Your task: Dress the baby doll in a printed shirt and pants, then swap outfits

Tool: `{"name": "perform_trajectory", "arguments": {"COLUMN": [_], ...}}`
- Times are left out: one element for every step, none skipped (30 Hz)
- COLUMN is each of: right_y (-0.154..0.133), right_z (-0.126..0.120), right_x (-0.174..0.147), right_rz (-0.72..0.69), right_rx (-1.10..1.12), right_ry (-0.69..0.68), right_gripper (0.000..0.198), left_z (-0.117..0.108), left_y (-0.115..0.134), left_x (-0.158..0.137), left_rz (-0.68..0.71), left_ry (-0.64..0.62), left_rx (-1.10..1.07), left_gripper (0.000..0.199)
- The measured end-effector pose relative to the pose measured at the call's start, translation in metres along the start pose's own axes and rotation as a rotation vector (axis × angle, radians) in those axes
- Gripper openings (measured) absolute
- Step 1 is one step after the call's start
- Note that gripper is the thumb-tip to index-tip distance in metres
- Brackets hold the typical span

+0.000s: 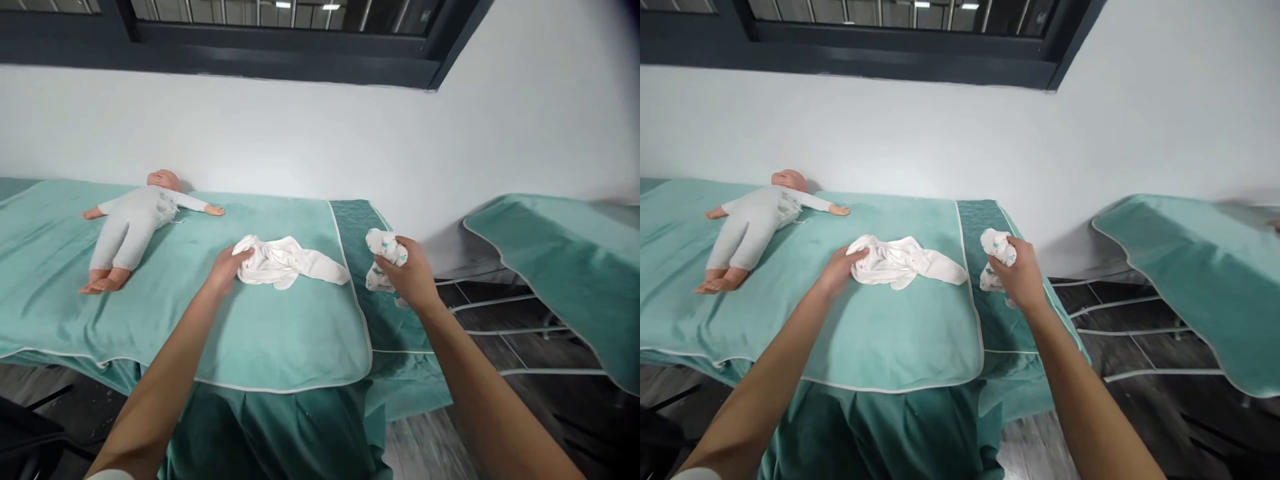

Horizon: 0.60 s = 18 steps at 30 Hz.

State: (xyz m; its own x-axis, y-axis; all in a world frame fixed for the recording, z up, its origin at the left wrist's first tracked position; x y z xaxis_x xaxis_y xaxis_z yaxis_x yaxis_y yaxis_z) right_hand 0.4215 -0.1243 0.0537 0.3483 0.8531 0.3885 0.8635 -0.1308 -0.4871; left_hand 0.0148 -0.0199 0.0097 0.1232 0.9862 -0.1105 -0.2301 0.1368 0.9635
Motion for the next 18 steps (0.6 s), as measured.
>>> {"name": "perform_trajectory", "arguments": {"right_y": [0.009,0.014,0.017,0.017,0.016,0.012,0.006,-0.002,-0.013,-0.027,-0.046,-0.070,-0.099,-0.133,-0.168,-0.202,-0.230,-0.255], "right_z": [0.008,0.016,0.023,0.030,0.035,0.036,0.034,0.028,0.020,0.010,0.001,-0.007,-0.014,-0.020,-0.026,-0.035,-0.046,-0.056], "right_x": [-0.003,-0.006,-0.009,-0.012,-0.014,-0.014,-0.013,-0.011,-0.008,-0.006,-0.004,-0.005,-0.008,-0.015,-0.024,-0.033,-0.039,-0.045], "right_rz": [0.026,0.038,0.050,0.061,0.070,0.077,0.084,0.086,0.080,0.063,0.029,-0.031,-0.113,-0.212,-0.319,-0.418,-0.493,-0.551], "right_rx": [-0.064,-0.103,-0.148,-0.186,-0.226,-0.259,-0.294,-0.330,-0.358,-0.370,-0.354,-0.272,-0.113,0.092,0.299,0.463,0.587,0.674], "right_ry": [-0.061,-0.112,-0.156,-0.202,-0.255,-0.297,-0.334,-0.362,-0.377,-0.389,-0.407,-0.429,-0.468,-0.539,-0.622,-0.677,-0.679,-0.683], "right_gripper": [0.056,0.052,0.047,0.045,0.047,0.050,0.054,0.058,0.061,0.062,0.062,0.062,0.063,0.064,0.064,0.064,0.062,0.056], "left_z": [0.000,0.003,0.008,0.014,0.021,0.028,0.035,0.043,0.053,0.063,0.072,0.082,0.090,0.097,0.104,0.109,0.113,0.117], "left_y": [0.010,0.024,0.040,0.058,0.077,0.097,0.117,0.136,0.152,0.166,0.177,0.186,0.195,0.202,0.209,0.216,0.221,0.226], "left_x": [-0.007,-0.014,-0.021,-0.028,-0.036,-0.044,-0.053,-0.062,-0.072,-0.082,-0.093,-0.103,-0.113,-0.122,-0.131,-0.138,-0.146,-0.153], "left_rz": [0.024,0.062,0.105,0.146,0.184,0.221,0.262,0.306,0.344,0.375,0.401,0.427,0.456,0.489,0.523,0.556,0.589,0.623], "left_ry": [0.006,0.004,-0.007,-0.027,-0.051,-0.076,-0.104,-0.138,-0.190,-0.253,-0.322,-0.385,-0.434,-0.467,-0.488,-0.501,-0.517,-0.538], "left_rx": [0.088,0.159,0.218,0.273,0.334,0.402,0.480,0.564,0.645,0.714,0.769,0.807,0.834,0.852,0.865,0.878,0.892,0.909], "left_gripper": [0.037,0.035,0.034,0.034,0.034,0.034,0.034,0.034,0.034,0.033,0.032,0.032,0.031,0.030,0.029,0.027,0.025,0.023]}}
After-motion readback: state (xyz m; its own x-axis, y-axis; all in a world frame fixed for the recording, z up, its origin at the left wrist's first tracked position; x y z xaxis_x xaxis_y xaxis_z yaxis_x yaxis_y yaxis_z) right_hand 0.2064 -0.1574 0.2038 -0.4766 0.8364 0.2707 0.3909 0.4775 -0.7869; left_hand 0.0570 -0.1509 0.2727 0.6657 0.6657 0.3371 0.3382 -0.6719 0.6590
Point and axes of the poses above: each hand's wrist, its own x-axis towards the middle knuckle, its own z-axis out of the palm, y = z × x, the point moved 9 cm from there along x, towards the middle knuckle, and after that the axes turned 2 degrees about -z, right-handed, at the moved point
